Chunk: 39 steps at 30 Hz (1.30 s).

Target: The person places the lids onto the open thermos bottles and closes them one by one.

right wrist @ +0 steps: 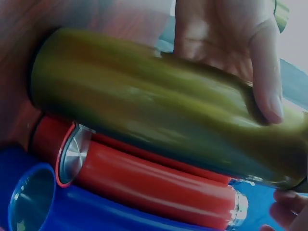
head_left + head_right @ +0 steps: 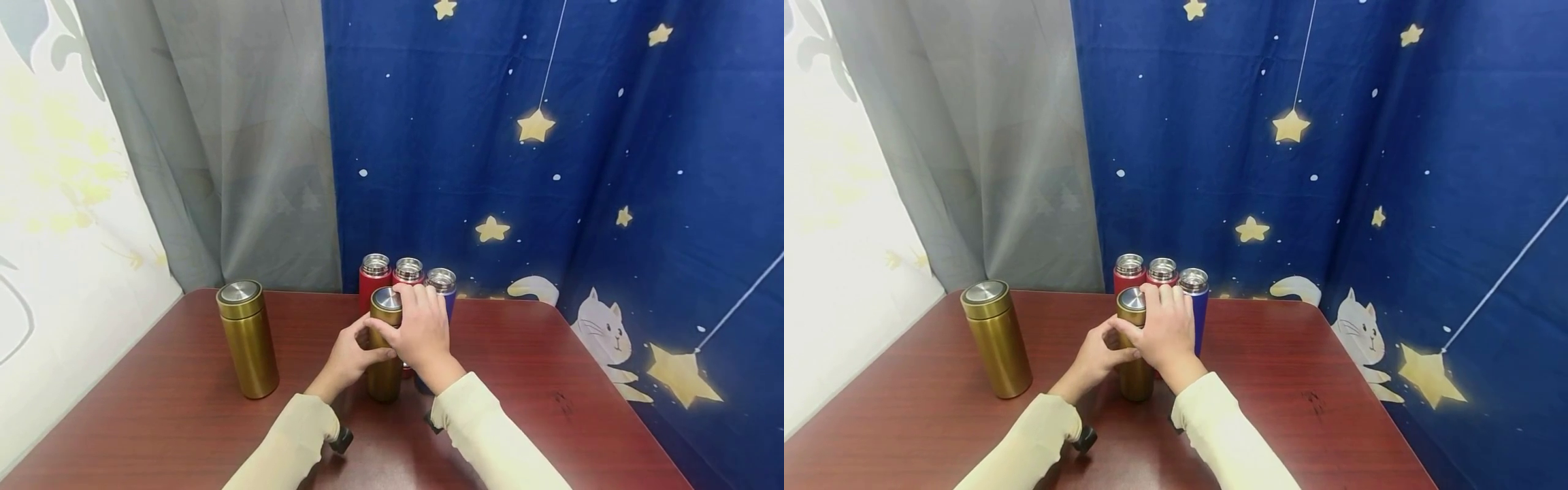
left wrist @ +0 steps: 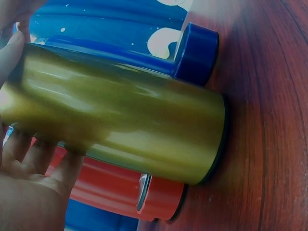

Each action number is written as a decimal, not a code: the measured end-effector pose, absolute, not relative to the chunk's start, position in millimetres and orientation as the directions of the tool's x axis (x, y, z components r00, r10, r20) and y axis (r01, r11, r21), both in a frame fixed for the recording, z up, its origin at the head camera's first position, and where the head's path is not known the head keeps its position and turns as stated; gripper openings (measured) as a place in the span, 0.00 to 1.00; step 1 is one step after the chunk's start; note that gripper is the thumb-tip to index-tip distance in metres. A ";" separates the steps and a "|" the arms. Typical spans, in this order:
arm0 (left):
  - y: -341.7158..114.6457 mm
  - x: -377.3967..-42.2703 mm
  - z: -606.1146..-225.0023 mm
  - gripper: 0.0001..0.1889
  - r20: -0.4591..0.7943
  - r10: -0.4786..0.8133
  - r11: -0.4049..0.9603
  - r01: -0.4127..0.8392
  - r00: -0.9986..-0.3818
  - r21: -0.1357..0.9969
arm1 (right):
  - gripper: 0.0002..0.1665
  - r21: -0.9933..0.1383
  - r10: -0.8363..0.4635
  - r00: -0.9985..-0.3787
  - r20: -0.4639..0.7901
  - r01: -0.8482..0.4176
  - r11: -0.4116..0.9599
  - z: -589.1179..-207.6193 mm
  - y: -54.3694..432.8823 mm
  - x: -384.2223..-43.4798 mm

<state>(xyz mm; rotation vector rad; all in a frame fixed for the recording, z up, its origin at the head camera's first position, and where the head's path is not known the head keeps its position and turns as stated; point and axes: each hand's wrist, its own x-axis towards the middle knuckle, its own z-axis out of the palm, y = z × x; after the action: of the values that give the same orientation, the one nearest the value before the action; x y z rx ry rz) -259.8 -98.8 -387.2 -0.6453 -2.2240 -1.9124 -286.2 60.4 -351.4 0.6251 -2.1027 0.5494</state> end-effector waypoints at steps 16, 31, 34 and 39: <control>-97.9 -273.5 -402.6 0.40 0.411 0.201 0.114 0.438 -0.889 0.892 | 0.47 -0.806 -0.576 -0.643 0.505 -0.590 -0.049 -344.4 92.4 -311.6; -98.1 -284.9 -416.5 0.40 0.404 0.173 0.129 0.428 -0.898 0.895 | 0.33 -0.728 -0.467 -0.673 0.574 -0.680 0.085 -347.6 94.6 -302.7; -98.8 -285.0 -417.0 0.40 0.402 0.169 0.127 0.425 -0.900 0.896 | 0.33 -0.692 -0.443 -0.680 0.584 -0.702 0.165 -347.7 95.3 -301.8; -99.3 -284.1 -416.3 0.41 0.401 0.170 0.132 0.424 -0.900 0.896 | 0.33 -0.633 -0.397 -0.692 0.603 -0.718 0.290 -347.7 94.6 -298.8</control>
<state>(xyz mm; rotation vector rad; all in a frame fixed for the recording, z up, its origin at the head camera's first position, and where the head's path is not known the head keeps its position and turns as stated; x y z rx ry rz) -284.1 -99.3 -416.3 -0.5884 -2.2016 -1.8552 -298.8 94.6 -347.7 1.0097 -2.2348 1.3617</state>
